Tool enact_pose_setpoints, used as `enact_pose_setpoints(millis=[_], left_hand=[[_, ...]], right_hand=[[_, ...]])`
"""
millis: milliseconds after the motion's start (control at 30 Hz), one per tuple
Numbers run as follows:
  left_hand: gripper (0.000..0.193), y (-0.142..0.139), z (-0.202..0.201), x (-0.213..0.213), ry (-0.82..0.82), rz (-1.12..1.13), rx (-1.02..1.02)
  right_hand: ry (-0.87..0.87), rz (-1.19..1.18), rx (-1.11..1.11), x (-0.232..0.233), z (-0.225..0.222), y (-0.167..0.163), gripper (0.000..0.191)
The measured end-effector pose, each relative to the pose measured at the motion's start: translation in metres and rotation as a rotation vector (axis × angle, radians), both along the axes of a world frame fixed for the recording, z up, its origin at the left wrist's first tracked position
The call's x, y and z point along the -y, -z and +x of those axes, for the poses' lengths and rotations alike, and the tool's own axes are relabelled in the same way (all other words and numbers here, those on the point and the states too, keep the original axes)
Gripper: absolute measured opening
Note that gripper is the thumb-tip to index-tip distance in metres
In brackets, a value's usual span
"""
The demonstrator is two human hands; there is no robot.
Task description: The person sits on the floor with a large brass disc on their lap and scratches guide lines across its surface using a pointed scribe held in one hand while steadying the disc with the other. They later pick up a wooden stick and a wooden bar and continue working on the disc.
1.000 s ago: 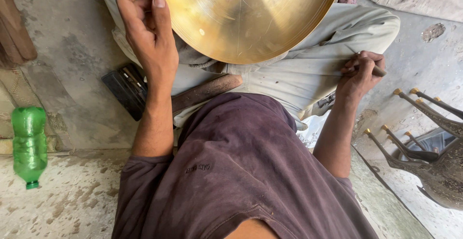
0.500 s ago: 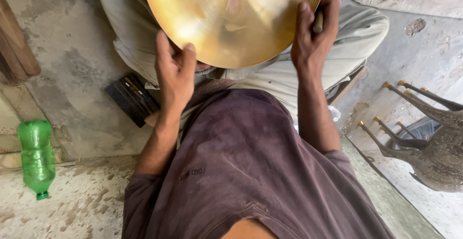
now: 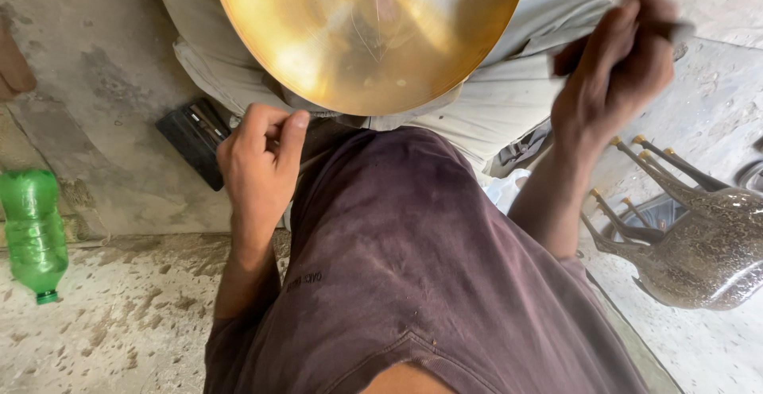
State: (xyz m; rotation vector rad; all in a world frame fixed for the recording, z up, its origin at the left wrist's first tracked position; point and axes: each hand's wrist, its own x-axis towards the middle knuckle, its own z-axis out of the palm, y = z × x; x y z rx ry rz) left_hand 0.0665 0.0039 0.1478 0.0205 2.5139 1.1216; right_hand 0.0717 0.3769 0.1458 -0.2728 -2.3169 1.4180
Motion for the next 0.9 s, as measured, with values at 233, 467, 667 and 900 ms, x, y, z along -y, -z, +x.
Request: enact_pose_setpoints(millis=[233,467,667,900], left_hand=[[0.034,-0.023,-0.01,-0.059,0.342,0.543,-0.226],[0.024,-0.019,-0.026,-0.097,0.298,0.654,-0.148],[0.022,0.016,-0.04,-0.025,-0.23,0.824,-0.07],[0.008,0.039,-0.035,0.023,-0.1,0.314,-0.291]], right_hand=[[-0.378,0.394,0.462,0.064,0.047,-0.059,0.044],[-0.297,0.321,0.449,0.037,0.082,-0.025,0.061],[0.746,-0.083,0.656,-0.089,0.152,0.061,0.04],[0.52,0.068,0.431,-0.06,0.157,0.085,0.024]])
